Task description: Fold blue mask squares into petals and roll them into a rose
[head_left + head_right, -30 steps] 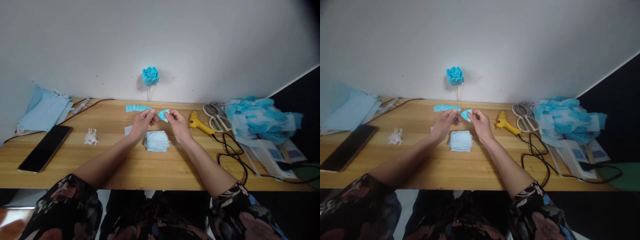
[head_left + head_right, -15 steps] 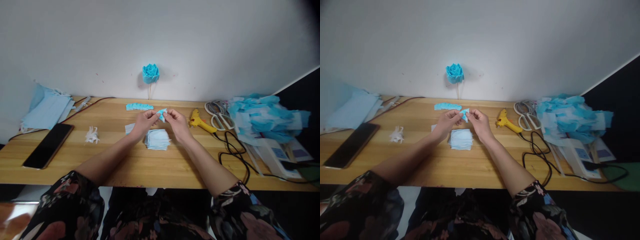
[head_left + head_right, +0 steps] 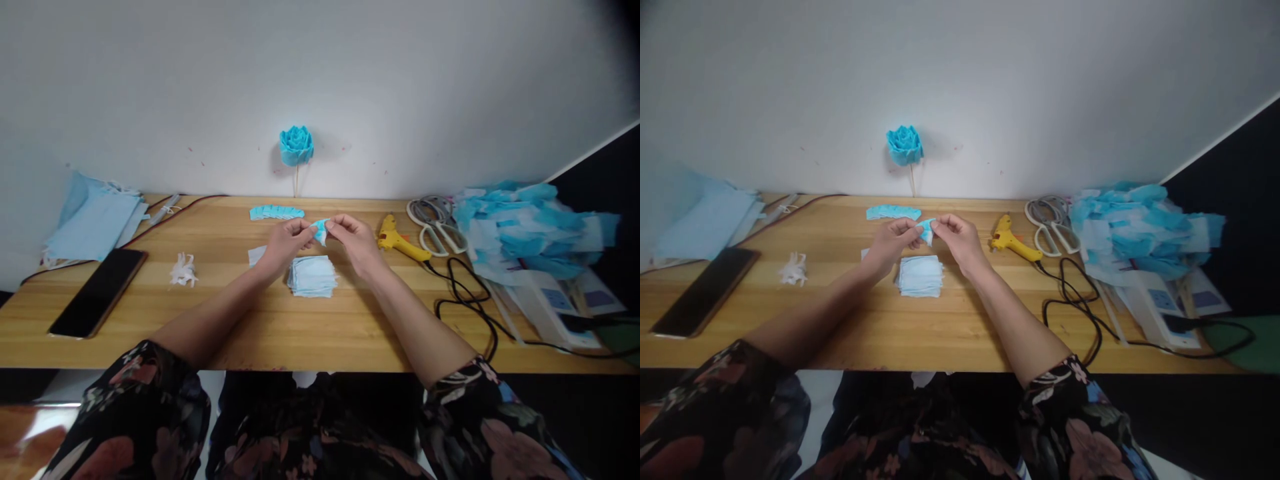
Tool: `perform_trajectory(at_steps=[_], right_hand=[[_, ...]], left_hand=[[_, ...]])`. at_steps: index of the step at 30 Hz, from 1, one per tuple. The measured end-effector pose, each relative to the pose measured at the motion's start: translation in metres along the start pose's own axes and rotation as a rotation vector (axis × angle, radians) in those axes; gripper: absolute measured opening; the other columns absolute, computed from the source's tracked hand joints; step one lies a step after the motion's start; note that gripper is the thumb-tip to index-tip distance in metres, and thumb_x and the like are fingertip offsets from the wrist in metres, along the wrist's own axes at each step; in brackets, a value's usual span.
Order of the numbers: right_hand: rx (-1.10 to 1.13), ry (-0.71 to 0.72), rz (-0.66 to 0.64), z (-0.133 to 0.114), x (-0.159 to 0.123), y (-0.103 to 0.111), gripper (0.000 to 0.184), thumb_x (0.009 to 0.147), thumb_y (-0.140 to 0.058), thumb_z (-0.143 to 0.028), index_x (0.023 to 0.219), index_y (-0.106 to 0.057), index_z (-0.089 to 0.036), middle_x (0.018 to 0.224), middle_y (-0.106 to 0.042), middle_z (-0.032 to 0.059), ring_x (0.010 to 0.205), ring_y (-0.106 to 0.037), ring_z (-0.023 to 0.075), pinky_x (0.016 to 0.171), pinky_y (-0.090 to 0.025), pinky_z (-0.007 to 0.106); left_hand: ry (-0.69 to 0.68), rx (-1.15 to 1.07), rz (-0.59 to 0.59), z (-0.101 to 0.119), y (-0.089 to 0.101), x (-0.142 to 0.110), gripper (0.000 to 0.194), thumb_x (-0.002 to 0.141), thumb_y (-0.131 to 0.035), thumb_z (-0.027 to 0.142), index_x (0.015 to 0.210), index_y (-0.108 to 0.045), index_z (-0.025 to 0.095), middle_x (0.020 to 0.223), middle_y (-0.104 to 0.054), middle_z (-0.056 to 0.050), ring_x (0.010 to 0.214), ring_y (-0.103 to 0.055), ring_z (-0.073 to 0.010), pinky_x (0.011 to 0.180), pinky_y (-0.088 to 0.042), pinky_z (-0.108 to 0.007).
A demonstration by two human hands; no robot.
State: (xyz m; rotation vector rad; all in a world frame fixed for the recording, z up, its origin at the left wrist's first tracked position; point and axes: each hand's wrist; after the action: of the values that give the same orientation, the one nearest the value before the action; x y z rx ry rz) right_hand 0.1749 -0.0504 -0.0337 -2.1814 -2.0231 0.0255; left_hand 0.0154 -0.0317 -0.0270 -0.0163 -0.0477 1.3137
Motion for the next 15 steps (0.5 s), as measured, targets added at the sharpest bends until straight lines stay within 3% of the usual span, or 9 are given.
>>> perform_trajectory(at_steps=[4,8,12,15], right_hand=[[-0.017,0.021,-0.001,-0.005,0.005,0.005,0.034,0.069,-0.080,-0.053,0.080,-0.072,-0.021,0.076,-0.069,-0.0008,0.075,-0.063,0.0141,0.082,-0.052,0.031],[-0.111,0.146,0.067,-0.035,0.016,0.025,0.039,0.079,-0.070,-0.056,0.094,-0.072,-0.020,0.082,-0.072,0.0009,0.079,-0.066,0.0130,0.084,-0.053,0.030],[-0.481,0.278,0.085,-0.067,0.022,0.067,0.031,0.087,-0.064,-0.044,0.103,-0.071,-0.019,0.089,-0.074,0.0040,0.085,-0.069,0.0165,0.085,-0.053,0.033],[-0.964,0.302,0.097,-0.071,0.009,0.102,0.033,0.089,-0.058,-0.033,0.115,-0.070,-0.018,0.099,-0.076,0.0073,0.092,-0.070,0.0222,0.086,-0.053,0.038]], left_hand=[[0.002,-0.017,0.003,0.001,0.002,0.001,0.022,0.077,-0.073,0.032,0.067,-0.061,0.016,0.058,-0.060,0.001,0.055,-0.053,-0.0095,0.059,-0.043,-0.024],[-0.011,-0.054,0.034,0.001,0.005,0.003,0.027,0.072,-0.074,0.037,0.066,-0.060,0.016,0.058,-0.061,0.001,0.054,-0.053,-0.0092,0.057,-0.042,-0.023],[-0.047,-0.071,0.053,0.002,0.008,0.004,0.026,0.072,-0.073,0.038,0.066,-0.060,0.016,0.059,-0.062,0.000,0.054,-0.053,-0.0092,0.057,-0.042,-0.023],[-0.069,-0.104,0.065,0.004,0.010,0.005,0.026,0.073,-0.073,0.037,0.066,-0.060,0.015,0.059,-0.062,0.000,0.053,-0.053,-0.0088,0.057,-0.042,-0.023]])
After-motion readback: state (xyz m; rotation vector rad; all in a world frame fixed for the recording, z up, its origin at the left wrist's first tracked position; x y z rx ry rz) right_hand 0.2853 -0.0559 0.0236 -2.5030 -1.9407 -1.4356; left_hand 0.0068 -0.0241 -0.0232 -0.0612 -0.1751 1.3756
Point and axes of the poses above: each hand's wrist, its own x-axis towards the middle knuckle, its own y-axis out of the back of the hand, z = x × y
